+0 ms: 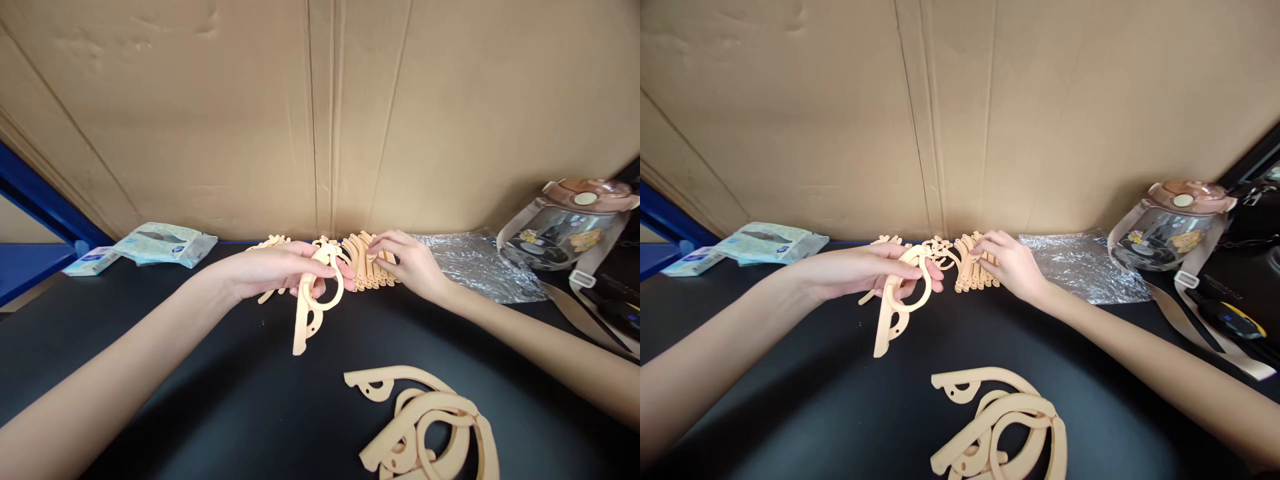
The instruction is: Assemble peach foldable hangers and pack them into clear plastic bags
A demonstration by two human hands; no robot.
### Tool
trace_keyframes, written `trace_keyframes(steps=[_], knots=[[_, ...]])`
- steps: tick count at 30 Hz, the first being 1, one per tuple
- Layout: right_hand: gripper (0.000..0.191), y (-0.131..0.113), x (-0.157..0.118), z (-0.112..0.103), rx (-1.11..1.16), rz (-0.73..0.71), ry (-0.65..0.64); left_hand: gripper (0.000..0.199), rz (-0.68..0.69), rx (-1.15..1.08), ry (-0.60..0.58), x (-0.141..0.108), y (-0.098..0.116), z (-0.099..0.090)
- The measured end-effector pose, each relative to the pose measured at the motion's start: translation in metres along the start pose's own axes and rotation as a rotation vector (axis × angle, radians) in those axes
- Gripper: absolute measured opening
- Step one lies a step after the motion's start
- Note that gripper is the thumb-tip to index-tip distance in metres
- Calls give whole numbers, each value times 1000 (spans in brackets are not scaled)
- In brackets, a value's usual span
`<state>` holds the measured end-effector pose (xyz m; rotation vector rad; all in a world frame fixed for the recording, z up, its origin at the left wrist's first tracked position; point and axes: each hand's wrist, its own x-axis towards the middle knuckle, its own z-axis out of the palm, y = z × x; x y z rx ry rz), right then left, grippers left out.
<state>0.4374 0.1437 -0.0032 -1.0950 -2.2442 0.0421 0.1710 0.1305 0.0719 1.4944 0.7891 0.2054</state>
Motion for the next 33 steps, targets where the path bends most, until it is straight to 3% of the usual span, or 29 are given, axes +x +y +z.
trace_keyframes(steps=[13,27,33], knots=[[28,0,-15,4,70,-32,-93,26,21,11,-33,1,0,3],[29,-2,-18,1,23,-45,-121,27,-36,-51,80,3,3,7],[32,0,-15,-3,-41,-131,-182,22,-70,-102,141,7,1,8]])
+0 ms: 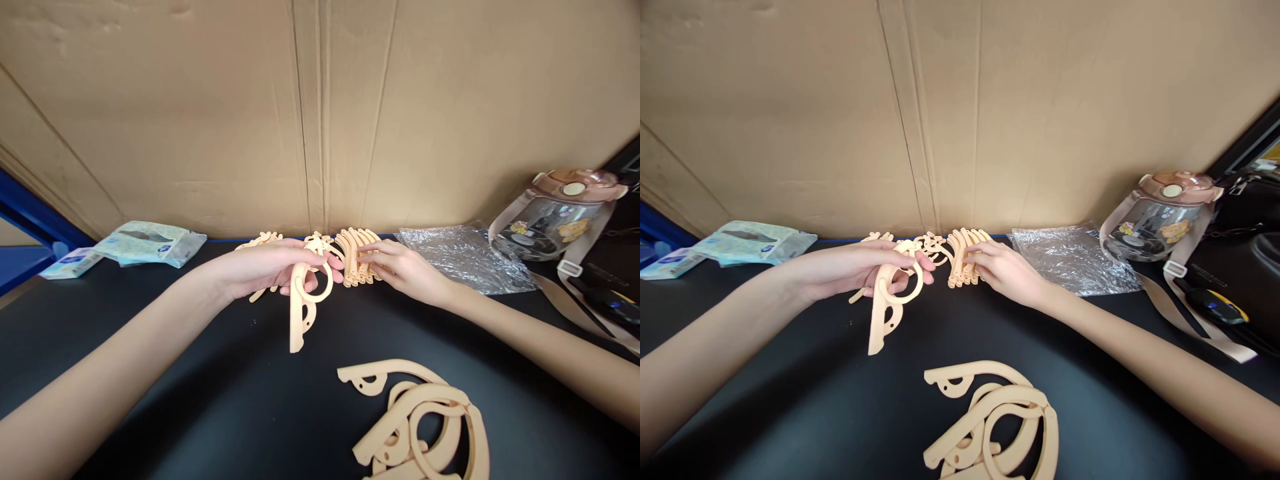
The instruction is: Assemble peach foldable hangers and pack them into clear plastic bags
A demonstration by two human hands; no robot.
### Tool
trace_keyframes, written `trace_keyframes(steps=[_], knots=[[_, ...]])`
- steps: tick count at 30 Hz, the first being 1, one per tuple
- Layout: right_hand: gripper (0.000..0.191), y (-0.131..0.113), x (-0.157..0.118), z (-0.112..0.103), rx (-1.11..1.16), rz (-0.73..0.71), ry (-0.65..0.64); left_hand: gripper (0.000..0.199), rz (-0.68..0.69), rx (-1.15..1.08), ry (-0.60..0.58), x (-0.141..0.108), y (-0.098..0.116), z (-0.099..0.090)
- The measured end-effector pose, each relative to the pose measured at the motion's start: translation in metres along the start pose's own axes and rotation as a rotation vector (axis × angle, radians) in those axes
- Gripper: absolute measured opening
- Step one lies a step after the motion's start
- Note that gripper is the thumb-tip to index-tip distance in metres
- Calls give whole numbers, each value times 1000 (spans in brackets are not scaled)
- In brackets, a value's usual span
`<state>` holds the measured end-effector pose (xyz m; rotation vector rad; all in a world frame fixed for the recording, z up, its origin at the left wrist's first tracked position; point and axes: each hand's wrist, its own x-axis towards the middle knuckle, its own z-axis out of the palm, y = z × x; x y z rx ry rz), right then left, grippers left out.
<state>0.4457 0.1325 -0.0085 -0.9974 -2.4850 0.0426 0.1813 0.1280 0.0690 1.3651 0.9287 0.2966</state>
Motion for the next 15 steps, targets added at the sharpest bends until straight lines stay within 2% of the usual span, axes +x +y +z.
trace_keyframes(steps=[4,8,11,15], knots=[[22,-1,5,-4,-41,-21,-44,25,17,-26,142,8,-6,2],[17,-9,9,-10,-4,-39,0,34,32,-15,235,13,-11,5],[18,-25,8,-22,119,-18,73,34,81,-31,204,12,-12,9],[21,-51,7,-40,250,3,106,30,86,-79,111,8,-9,16]])
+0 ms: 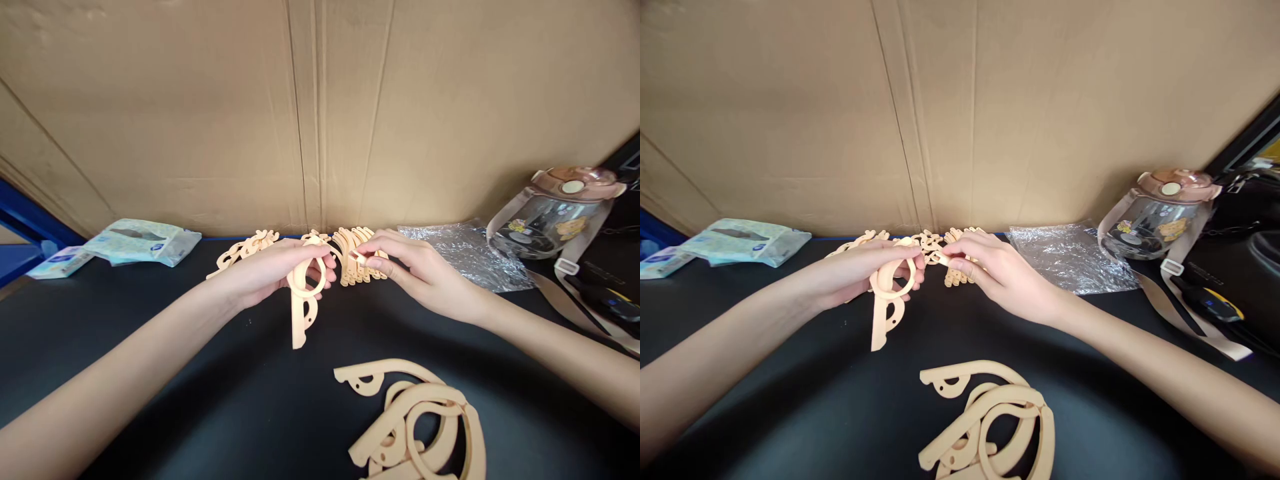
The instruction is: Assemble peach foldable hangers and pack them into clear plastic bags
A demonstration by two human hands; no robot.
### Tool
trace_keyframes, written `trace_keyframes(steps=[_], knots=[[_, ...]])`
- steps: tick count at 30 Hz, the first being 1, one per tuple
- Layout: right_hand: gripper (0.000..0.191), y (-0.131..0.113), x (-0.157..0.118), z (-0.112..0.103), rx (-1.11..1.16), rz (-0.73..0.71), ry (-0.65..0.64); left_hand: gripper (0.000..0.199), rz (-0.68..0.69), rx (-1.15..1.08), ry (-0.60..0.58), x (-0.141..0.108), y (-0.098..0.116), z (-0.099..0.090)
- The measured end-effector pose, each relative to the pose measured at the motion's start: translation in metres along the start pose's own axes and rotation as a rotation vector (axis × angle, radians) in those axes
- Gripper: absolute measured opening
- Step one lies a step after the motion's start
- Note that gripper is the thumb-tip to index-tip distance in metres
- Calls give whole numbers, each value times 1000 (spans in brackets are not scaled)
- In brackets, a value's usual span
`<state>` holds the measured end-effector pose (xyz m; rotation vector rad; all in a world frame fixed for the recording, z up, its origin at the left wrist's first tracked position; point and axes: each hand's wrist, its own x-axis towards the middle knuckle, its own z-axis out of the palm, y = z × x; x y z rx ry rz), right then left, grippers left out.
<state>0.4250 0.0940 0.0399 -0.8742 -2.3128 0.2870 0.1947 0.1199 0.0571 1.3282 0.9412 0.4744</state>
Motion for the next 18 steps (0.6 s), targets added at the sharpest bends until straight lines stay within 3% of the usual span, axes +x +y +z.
trace_keyframes(steps=[8,18], knots=[[15,-26,1,-9,-86,-143,-29,29,75,-12,-191,-9,7,8],[19,-22,-2,-15,-190,-173,-17,32,92,107,-229,-11,9,9]])
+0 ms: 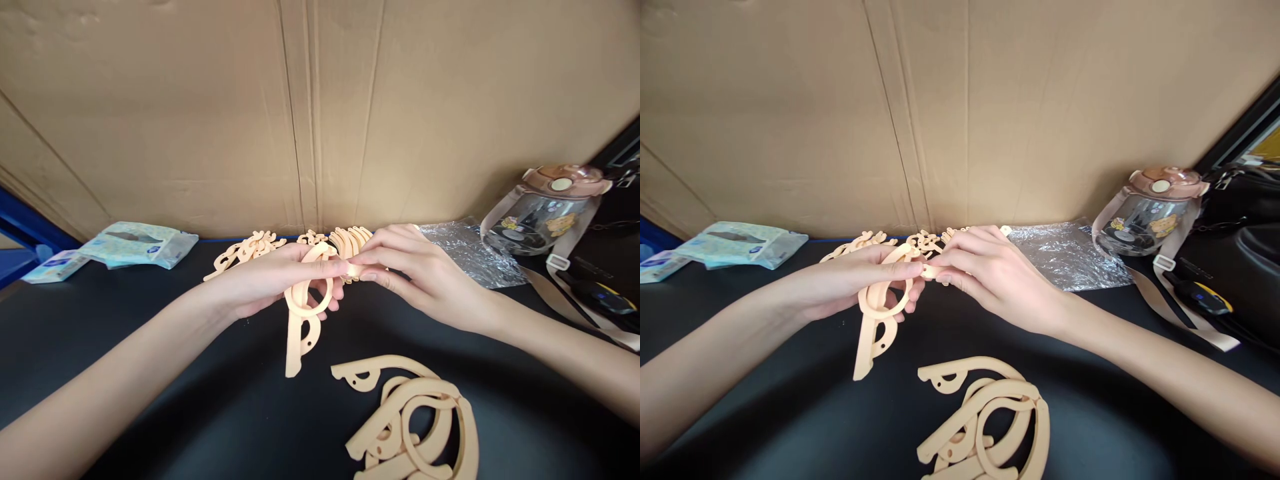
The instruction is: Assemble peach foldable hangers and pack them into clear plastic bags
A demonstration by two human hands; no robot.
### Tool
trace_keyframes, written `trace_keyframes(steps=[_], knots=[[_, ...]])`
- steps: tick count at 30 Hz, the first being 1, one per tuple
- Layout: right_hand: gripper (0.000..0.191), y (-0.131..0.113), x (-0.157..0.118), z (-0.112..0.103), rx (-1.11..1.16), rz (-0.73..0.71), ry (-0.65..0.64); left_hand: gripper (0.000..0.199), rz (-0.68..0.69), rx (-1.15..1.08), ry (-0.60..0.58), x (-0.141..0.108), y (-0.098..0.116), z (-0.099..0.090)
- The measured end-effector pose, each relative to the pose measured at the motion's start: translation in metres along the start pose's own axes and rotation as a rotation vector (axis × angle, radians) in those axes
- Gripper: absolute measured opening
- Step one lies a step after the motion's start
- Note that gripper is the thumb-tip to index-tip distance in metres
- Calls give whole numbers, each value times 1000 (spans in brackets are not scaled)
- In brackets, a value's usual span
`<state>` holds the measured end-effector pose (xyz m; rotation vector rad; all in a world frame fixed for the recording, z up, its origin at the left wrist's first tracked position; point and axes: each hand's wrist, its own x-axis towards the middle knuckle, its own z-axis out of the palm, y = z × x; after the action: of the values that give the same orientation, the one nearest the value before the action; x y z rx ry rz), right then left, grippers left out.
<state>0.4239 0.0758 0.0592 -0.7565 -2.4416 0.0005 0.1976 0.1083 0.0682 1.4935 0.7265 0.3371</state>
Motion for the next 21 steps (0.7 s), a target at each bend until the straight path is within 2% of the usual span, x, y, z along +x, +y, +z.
trace_keyframes(steps=[7,11,15,21], knots=[[23,12,-1,5,-324,-108,10,28,-10,-75,100,6,-9,5],[22,36,-3,12,-298,-26,7,34,3,-81,164,7,-14,3],[23,64,-11,26,-284,56,-32,35,10,-152,296,9,-14,-6],[29,76,-23,45,-279,129,-108,19,208,-254,363,13,-12,-14]])
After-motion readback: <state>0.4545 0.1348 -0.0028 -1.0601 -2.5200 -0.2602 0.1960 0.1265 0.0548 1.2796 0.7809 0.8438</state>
